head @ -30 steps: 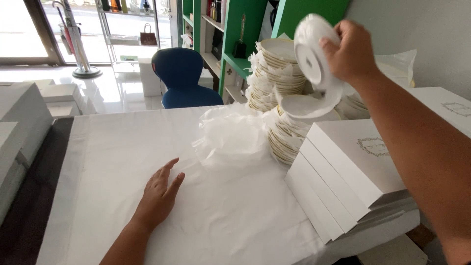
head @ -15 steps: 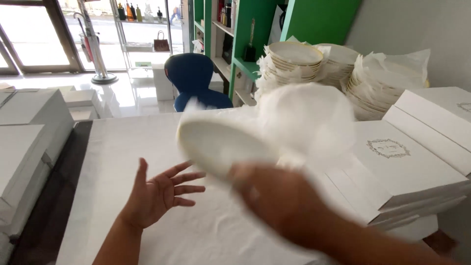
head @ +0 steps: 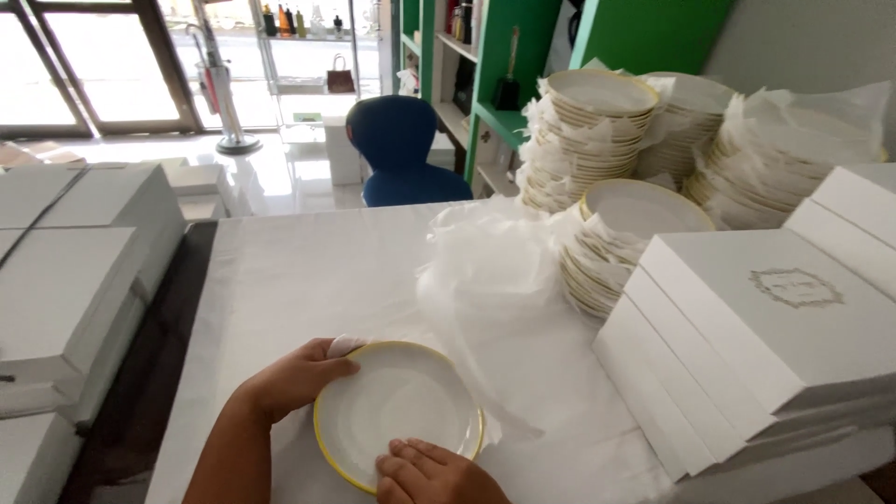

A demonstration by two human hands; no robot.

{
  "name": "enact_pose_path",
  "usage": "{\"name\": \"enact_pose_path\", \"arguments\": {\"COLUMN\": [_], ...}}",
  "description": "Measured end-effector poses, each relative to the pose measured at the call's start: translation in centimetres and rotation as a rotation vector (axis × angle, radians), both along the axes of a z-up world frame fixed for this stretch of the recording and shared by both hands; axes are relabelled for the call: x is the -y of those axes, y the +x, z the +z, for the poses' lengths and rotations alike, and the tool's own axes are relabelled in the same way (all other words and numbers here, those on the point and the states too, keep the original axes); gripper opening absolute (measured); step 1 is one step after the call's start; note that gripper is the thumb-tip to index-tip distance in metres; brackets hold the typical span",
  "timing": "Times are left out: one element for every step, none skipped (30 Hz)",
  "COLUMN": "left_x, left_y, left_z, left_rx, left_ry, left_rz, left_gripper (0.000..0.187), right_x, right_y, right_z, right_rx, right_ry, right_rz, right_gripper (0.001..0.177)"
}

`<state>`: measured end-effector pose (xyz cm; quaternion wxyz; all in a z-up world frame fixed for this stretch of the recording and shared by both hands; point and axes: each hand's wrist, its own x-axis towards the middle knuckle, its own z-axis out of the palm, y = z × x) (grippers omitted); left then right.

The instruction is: The person takes plates from a stack, places a protective sheet over each plate, and then places the plates into white boxes.

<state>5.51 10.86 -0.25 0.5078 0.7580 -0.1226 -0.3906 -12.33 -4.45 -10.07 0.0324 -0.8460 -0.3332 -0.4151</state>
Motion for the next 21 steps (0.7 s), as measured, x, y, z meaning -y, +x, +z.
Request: {"name": "enact_pose_path", "arguments": {"left_x": [-0.1,-0.2,-0.3,-0.2,-0.2,-0.4,-0.5,-0.6,-0.6,-0.6,-0.6,-0.6,-0.6,-0.6,-0.4,-0.1,0.2,0.4,0.6,0.8,0.9], "left_y": [0.1,0.2,-0.4,-1.0,-1.5,-1.3,-1.1,-1.0,-1.1,-1.2,-1.4,-0.5,0.3,1.1,0.5,-0.2,-0.8,-0.5,-0.1,0.2,-0.6], "left_z": [-0.1,-0.1,0.8,1.7,2.7,2.5,2.3,2.0,2.2,2.3,2.5,1.2,-0.2,-1.5,-0.5,0.6,1.6,0.9,0.2,-0.5,0.6], "left_rx": [0.023,0.045,0.043,0.035,0.028,0.027,0.085,0.142,0.140,0.142,0.145,0.144,0.204,0.265,0.265,0.302,0.337,0.335,0.411,0.486,0.484], "left_ry": [-0.009,-0.016,-0.012,0.031,0.073,0.075,0.064,0.054,0.056,0.074,0.092,0.094,0.017,-0.060,-0.059,0.042,0.142,0.143,0.174,0.205,0.206], "left_rz": [-0.027,-0.055,-0.049,-0.042,-0.036,-0.032,-0.094,-0.156,-0.151,-0.142,-0.133,-0.128,-0.155,-0.184,-0.181,-0.143,-0.104,-0.101,-0.057,-0.012,-0.010], "left_gripper": [0.035,0.036,0.036,0.037,0.037,0.037,0.027,0.020,0.020,0.023,0.029,0.029,0.030,0.031,0.031,0.027,0.024,0.024,0.018,0.013,0.013], "right_x": [-0.5,-0.9,-1.1,-1.2,-1.4,-1.6,-1.8,-2.0,-2.0,-1.9,-1.9,-1.4,-0.9,-0.4,-0.2,0.1,0.4,1.4,2.4,3.4,4.6], "right_y": [0.2,0.3,0.4,0.6,0.7,0.7,0.7,0.6,0.5,0.6,0.6,0.8,1.0,1.3,1.2,1.1,1.1,1.4,1.8,2.1,2.6], "right_z": [-0.1,-0.3,-0.9,-1.4,-2.0,-1.7,-1.4,-1.1,-1.1,-1.1,-1.0,-1.7,-2.4,-3.1,-0.7,1.7,4.1,4.2,4.4,4.5,4.8], "right_rx": [0.022,0.043,0.041,0.059,0.077,0.077,0.059,0.041,0.039,0.038,0.038,0.038,-0.075,-0.188,-0.187,-0.136,-0.086,-0.088,-0.022,0.044,0.042], "right_ry": [0.036,0.073,0.078,0.078,0.078,0.080,0.084,0.089,0.091,0.062,0.033,0.034,0.039,0.042,0.043,0.094,0.146,0.146,0.145,0.141,0.141], "right_rz": [0.009,0.017,0.023,-0.007,-0.037,-0.033,-0.026,-0.018,-0.014,-0.026,-0.039,-0.034,-0.010,0.013,0.015,-0.002,-0.020,-0.017,-0.249,-0.481,-0.478], "right_gripper": [0.013,0.015,0.015,0.014,0.013,0.013,0.014,0.016,0.016,0.014,0.014,0.014,0.006,0.008,0.008,0.024,0.043,0.043,0.051,0.064,0.064]}}
